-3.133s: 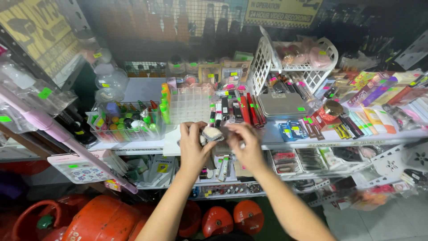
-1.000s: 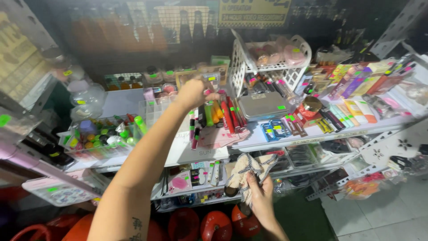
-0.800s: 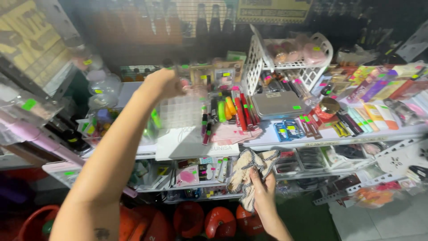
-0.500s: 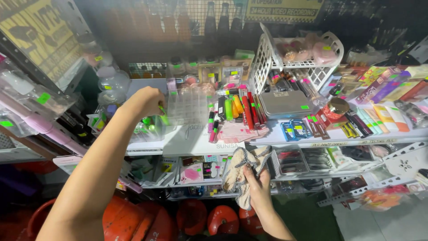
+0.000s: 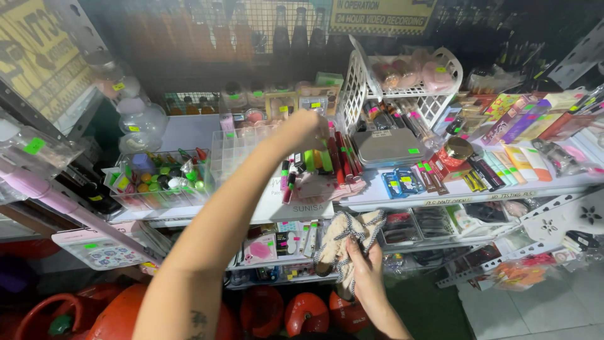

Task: Organizing and cleaning various cosmetic products on display shelves.

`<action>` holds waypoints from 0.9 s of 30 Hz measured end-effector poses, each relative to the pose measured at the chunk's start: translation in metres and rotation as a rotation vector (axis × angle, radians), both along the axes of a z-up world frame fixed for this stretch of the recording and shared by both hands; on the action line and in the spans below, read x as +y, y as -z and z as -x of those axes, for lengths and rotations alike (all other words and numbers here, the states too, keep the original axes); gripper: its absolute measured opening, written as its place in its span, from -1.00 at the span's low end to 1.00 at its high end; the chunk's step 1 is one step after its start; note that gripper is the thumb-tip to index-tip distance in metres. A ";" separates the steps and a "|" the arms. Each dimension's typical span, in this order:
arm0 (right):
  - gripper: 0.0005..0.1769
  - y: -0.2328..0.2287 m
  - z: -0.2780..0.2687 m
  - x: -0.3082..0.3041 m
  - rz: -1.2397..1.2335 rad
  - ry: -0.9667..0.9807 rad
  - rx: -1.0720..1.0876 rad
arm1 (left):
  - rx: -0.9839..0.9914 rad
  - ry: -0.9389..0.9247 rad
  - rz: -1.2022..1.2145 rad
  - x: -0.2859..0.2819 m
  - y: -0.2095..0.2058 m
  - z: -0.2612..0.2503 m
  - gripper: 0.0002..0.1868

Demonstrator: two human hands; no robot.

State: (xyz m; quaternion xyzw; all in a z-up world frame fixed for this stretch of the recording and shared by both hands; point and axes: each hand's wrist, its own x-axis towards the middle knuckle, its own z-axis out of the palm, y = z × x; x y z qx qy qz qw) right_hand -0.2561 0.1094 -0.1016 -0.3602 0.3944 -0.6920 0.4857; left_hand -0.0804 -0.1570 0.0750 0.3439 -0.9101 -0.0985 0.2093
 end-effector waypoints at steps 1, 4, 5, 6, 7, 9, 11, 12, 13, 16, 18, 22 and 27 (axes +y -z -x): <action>-0.63 -0.001 0.003 0.001 0.004 0.000 0.001 | 0.001 0.000 0.004 -0.008 0.012 0.005 -0.63; -0.62 -0.001 0.012 0.005 -0.029 0.051 -0.010 | 0.039 0.016 -0.008 -0.012 0.032 0.011 -0.67; -0.63 0.000 0.014 0.005 -0.045 0.058 -0.007 | 0.082 -0.055 0.093 0.000 0.028 0.007 -0.63; -0.64 0.001 0.017 0.006 -0.062 0.065 -0.004 | 0.125 -0.125 0.193 0.012 0.025 0.003 -0.59; -0.64 0.004 0.019 0.006 -0.061 0.065 -0.004 | 0.124 -0.125 0.193 0.023 0.028 -0.010 -0.59; -0.64 0.008 0.022 0.004 -0.082 0.108 -0.034 | 0.274 -0.487 0.311 0.045 0.032 -0.035 -0.30; -0.64 -0.001 0.022 0.008 -0.107 0.102 -0.044 | 0.140 -0.580 0.220 0.069 0.034 -0.066 -0.09; -0.64 -0.007 0.022 0.010 -0.130 0.096 -0.053 | 0.007 -0.671 0.130 0.079 0.035 -0.081 0.11; -0.64 -0.009 0.022 0.009 -0.129 0.099 -0.055 | 0.006 -0.667 0.131 0.081 0.036 -0.090 0.11; -0.59 -0.014 0.018 0.010 -0.170 0.037 0.021 | -0.129 -0.588 0.157 0.088 0.040 -0.117 0.09; -0.51 -0.019 0.013 0.007 -0.252 0.043 -0.100 | -0.214 -0.486 0.188 0.086 0.038 -0.127 -0.06; -0.44 -0.012 0.006 -0.016 -0.189 -0.083 -0.355 | -0.195 -0.394 0.237 0.080 0.039 -0.135 -0.12; -0.53 0.000 -0.017 -0.042 -0.277 -0.081 -0.150 | -0.142 -0.333 0.174 0.084 0.035 -0.136 -0.13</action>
